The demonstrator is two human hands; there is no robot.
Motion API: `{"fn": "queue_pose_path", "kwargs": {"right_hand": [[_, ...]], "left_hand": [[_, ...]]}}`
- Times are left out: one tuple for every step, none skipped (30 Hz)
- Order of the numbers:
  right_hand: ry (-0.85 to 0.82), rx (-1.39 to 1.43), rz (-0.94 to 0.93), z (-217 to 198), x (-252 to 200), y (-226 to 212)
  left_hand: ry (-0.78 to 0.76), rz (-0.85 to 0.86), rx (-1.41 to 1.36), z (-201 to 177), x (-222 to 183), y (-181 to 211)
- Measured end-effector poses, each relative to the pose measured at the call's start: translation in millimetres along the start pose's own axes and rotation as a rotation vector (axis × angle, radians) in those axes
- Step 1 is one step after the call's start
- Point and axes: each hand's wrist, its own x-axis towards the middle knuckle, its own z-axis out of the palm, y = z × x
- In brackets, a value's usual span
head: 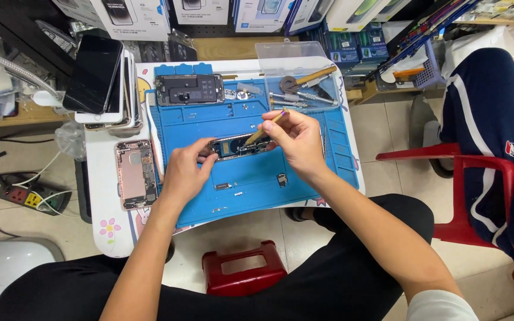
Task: The person is repairing a smartphone by using tweezers and a screwdriver to manipulate internal components. They carefully remove and adjust parts within the phone's chassis, working on a blue mat with various tools and phone parts nearby.
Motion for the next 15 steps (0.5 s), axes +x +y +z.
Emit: {"fn": "queue_pose_path", "kwargs": {"right_hand": [[0.002, -0.001, 0.002, 1.2, -1.5, -0.6], [0.023, 0.02, 0.009, 2.1, -0.8, -2.0], [0.043, 0.041, 0.016, 2.9, -0.4, -4.2], [0.046, 0.041, 0.004, 3.7, 0.6, -2.8], [0.063, 0.074, 0.025, 4.7, 1.2, -1.9], [0.076, 0.113, 0.046, 8.5, 1.6, 0.1], [0.075, 0.121, 0.035, 10.1, 4.3, -1.8], [0.089, 0.118, 0.05, 12.7, 3.9, -3.4], [0.103, 0.115, 0.065, 16.0, 3.4, -4.7], [0.094, 0.122, 0.06, 19.0, 2.5, -6.1], [0.101, 0.114, 0.067, 22.3, 1.8, -7.9], [0.111, 0.102, 0.067, 23.5, 3.4, -11.2], [0.104, 0.105, 0.056, 25.1, 3.1, -10.8], [0.11, 0.078, 0.045, 25.5, 2.5, -10.6], [0.117, 0.051, 0.033, 25.9, 2.1, -10.1]], "left_hand": [[-0.002, 0.0, -0.001, 0.3, -1.9, 0.5], [-0.003, -0.003, 0.001, -0.1, -0.6, 1.5], [-0.003, -0.006, 0.003, -0.8, 0.5, 3.2], [0.0, 0.006, 0.006, 0.2, 1.4, 2.7], [-0.006, -0.005, 0.003, 1.0, 2.0, 2.6], [-0.01, -0.019, 0.006, -1.0, 0.8, 1.4], [-0.005, -0.011, 0.015, -0.9, 3.7, 1.9], [-0.009, -0.014, 0.004, -0.7, 2.0, 2.1], [-0.013, -0.017, -0.007, -0.9, 0.2, 1.7], [-0.004, -0.018, 0.001, -0.2, -1.5, 1.6], [-0.002, -0.027, -0.01, 0.1, -3.0, 1.6], [0.001, -0.029, -0.024, 1.3, -0.7, 2.8], [0.012, -0.023, -0.019, 0.6, -2.0, 4.1], [0.015, -0.038, -0.033, 1.2, -2.6, 5.6], [0.017, -0.052, -0.048, 2.0, -3.2, 6.9]]}}
